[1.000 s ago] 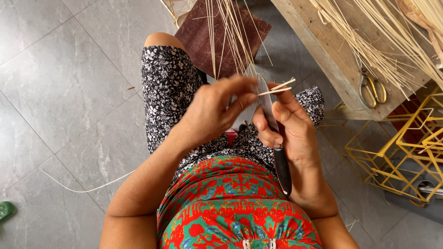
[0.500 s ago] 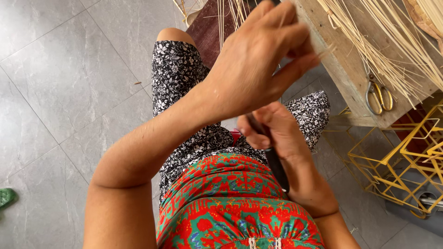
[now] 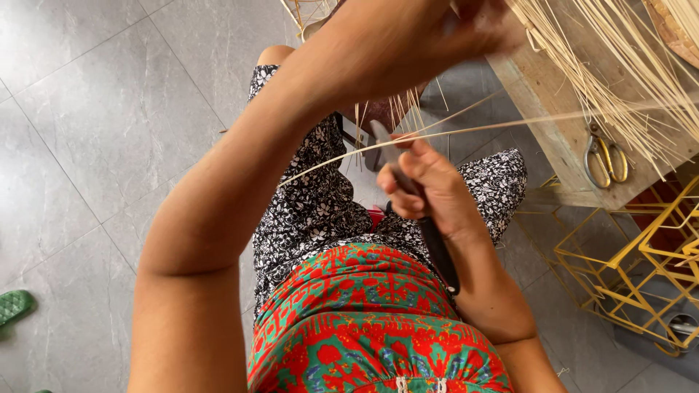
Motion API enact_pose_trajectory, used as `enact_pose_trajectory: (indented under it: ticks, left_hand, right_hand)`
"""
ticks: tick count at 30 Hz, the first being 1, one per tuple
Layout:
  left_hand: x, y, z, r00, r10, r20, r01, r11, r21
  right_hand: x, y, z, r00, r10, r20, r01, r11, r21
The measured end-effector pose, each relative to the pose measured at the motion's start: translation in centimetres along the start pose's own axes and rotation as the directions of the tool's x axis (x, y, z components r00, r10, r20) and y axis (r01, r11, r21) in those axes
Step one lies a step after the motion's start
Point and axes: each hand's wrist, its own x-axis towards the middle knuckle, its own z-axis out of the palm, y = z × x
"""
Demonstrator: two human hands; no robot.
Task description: The person sits on the floor and uses a knife to split thin bamboo strips into finer strands. They repeatedly pull strands from a bundle, split them with the knife, and place the finished pieces aside.
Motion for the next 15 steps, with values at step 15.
enact_pose_trajectory:
  ticks: [15]
  left_hand:
    - [-2.3, 0.9, 2.5, 0.976, -0.190, 0.107, 0.198, 0.978, -0.070]
  right_hand:
    - [0.6, -0.2, -1.4, 0.999, -0.001, 0.038, -0.001, 0.999, 0.043]
